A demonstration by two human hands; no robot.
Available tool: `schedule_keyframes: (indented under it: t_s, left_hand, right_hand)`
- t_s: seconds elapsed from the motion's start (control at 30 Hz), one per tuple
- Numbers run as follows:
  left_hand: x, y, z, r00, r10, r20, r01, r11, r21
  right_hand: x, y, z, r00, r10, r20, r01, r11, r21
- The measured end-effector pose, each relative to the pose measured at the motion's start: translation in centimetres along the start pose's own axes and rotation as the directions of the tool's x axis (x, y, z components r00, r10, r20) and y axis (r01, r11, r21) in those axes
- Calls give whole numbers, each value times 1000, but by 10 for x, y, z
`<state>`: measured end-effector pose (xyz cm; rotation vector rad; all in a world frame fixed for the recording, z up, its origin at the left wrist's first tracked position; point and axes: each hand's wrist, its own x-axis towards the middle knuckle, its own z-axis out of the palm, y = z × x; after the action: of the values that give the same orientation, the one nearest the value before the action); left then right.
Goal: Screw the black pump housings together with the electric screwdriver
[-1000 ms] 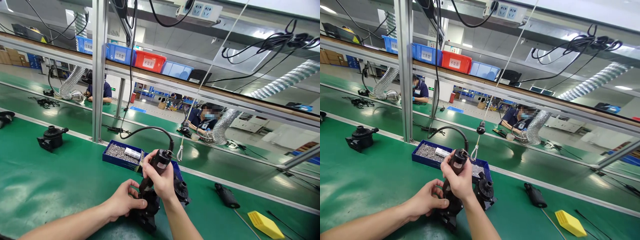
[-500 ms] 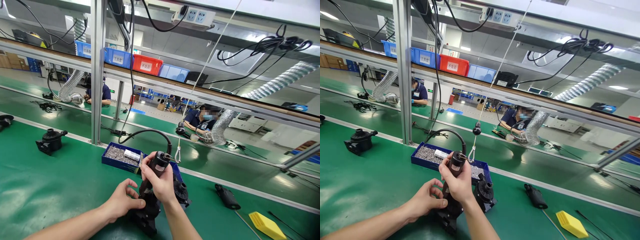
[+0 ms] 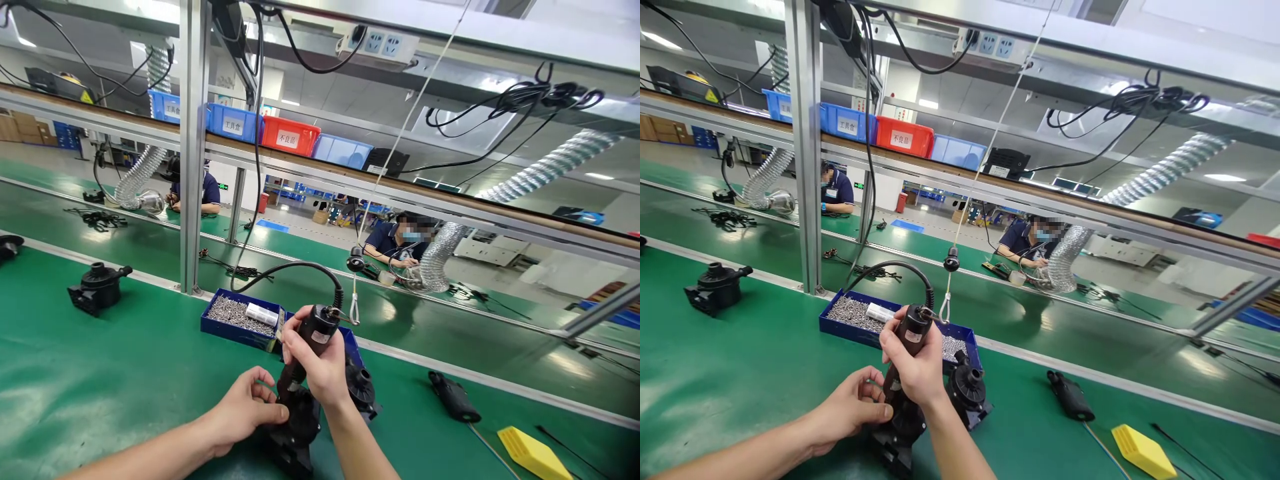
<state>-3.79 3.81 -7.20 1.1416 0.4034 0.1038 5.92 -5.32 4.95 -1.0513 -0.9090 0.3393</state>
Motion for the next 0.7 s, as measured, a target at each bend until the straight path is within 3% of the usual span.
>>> schedule_keyframes:
  t_s: [0.37,0.5,0.63,0.7]
  left_hand:
    - [6,-22,-7,998,62,-8,-62,997,-48]
    - [7,-20,-6,998,61,-4,-61,998,-29]
    - [3,-18,9,994,73,-81,-71,997,32]
    - [5,-13,8,993,69,-96,-60,994,91]
  right_hand:
    - [-1,7,-6,994,-40,103,32,996,79]
    - [1,4,-10,985,38,168,-45,998,39]
    - [-6,2,-15,991,131,30,-130,991,-36]
    - [-4,6,-11,991,128,-35,-130,990,-61]
